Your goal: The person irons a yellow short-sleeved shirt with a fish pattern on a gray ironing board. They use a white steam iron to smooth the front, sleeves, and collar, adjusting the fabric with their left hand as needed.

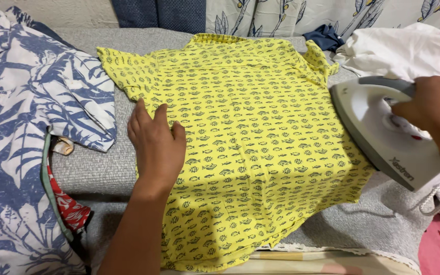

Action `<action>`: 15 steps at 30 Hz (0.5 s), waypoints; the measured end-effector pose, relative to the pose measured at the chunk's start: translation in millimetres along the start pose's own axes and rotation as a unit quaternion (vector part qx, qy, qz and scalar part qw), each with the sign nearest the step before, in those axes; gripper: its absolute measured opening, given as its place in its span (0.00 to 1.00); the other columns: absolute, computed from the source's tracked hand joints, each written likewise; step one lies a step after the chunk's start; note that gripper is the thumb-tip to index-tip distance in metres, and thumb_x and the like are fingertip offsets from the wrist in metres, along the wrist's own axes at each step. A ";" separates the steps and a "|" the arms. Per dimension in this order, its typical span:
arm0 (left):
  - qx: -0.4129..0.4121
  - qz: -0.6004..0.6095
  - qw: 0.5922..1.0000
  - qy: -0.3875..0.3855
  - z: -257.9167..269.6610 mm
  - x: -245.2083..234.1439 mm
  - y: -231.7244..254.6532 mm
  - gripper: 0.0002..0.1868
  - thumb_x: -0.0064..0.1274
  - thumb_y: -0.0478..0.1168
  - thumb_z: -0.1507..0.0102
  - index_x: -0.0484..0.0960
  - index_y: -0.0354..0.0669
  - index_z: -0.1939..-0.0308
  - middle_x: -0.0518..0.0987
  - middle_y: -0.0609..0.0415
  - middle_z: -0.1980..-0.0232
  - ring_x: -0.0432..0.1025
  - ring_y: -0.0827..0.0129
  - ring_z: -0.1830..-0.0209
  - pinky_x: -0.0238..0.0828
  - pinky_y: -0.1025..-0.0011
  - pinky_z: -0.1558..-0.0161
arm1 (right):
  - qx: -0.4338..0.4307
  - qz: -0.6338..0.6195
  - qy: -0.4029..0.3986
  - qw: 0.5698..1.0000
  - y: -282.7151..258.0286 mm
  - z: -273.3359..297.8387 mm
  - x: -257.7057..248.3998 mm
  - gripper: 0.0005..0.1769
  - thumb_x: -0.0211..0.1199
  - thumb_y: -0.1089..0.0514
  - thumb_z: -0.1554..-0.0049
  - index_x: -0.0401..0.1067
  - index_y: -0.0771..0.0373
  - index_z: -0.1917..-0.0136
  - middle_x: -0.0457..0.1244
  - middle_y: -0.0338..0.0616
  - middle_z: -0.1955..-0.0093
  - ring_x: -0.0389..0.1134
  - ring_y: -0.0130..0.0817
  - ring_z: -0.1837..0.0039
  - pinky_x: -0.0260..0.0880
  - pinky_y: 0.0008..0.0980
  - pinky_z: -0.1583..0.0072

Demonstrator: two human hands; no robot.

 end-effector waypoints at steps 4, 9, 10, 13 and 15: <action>-0.018 0.007 1.000 0.002 -2.1 4.1 -2.8 0.25 0.52 0.38 0.35 0.73 0.27 0.36 0.57 0.23 0.27 0.50 0.36 0.25 0.41 0.43 0.26 | 0.000 0.031 0.016 0.999 21.7 -25.0 18.9 0.28 0.78 0.39 0.56 0.83 0.64 0.53 0.73 0.54 0.62 0.76 0.48 0.62 0.77 0.44 0.55; -0.081 0.024 0.996 0.040 -9.9 3.6 -9.6 0.25 0.54 0.35 0.37 0.74 0.29 0.37 0.63 0.31 0.29 0.55 0.44 0.28 0.42 0.45 0.29 | 0.009 0.036 0.042 0.998 5.9 -44.3 -0.9 0.31 0.79 0.40 0.57 0.82 0.65 0.51 0.72 0.52 0.60 0.74 0.48 0.60 0.76 0.44 0.57; -0.098 0.034 0.994 0.044 -12.2 3.9 -13.3 0.25 0.55 0.35 0.38 0.74 0.30 0.37 0.65 0.34 0.31 0.56 0.45 0.29 0.43 0.46 0.30 | 0.007 0.036 0.057 0.998 1.9 -46.0 -3.6 0.30 0.79 0.40 0.57 0.82 0.65 0.50 0.73 0.52 0.60 0.75 0.48 0.61 0.76 0.44 0.58; -0.131 0.056 0.988 0.054 -21.1 6.8 -24.6 0.26 0.56 0.35 0.39 0.74 0.31 0.37 0.71 0.40 0.36 0.59 0.48 0.33 0.45 0.48 0.32 | 0.001 0.014 0.075 0.997 -5.6 -51.5 -13.7 0.30 0.79 0.42 0.55 0.81 0.65 0.48 0.72 0.53 0.61 0.76 0.50 0.62 0.76 0.45 0.59; -0.132 0.058 0.987 0.068 -27.4 4.8 -31.5 0.25 0.56 0.34 0.40 0.75 0.32 0.38 0.74 0.41 0.40 0.62 0.49 0.35 0.47 0.48 0.33 | -0.003 0.013 0.086 0.996 -9.9 -53.7 -14.8 0.31 0.79 0.42 0.54 0.80 0.65 0.46 0.71 0.54 0.62 0.76 0.49 0.63 0.76 0.45 0.59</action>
Point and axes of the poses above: each hand's wrist, its own z-axis away from the middle knuckle, its own x-axis out of the palm, y = z × x, the point moved 6 cm from there along -z, towards the middle knuckle
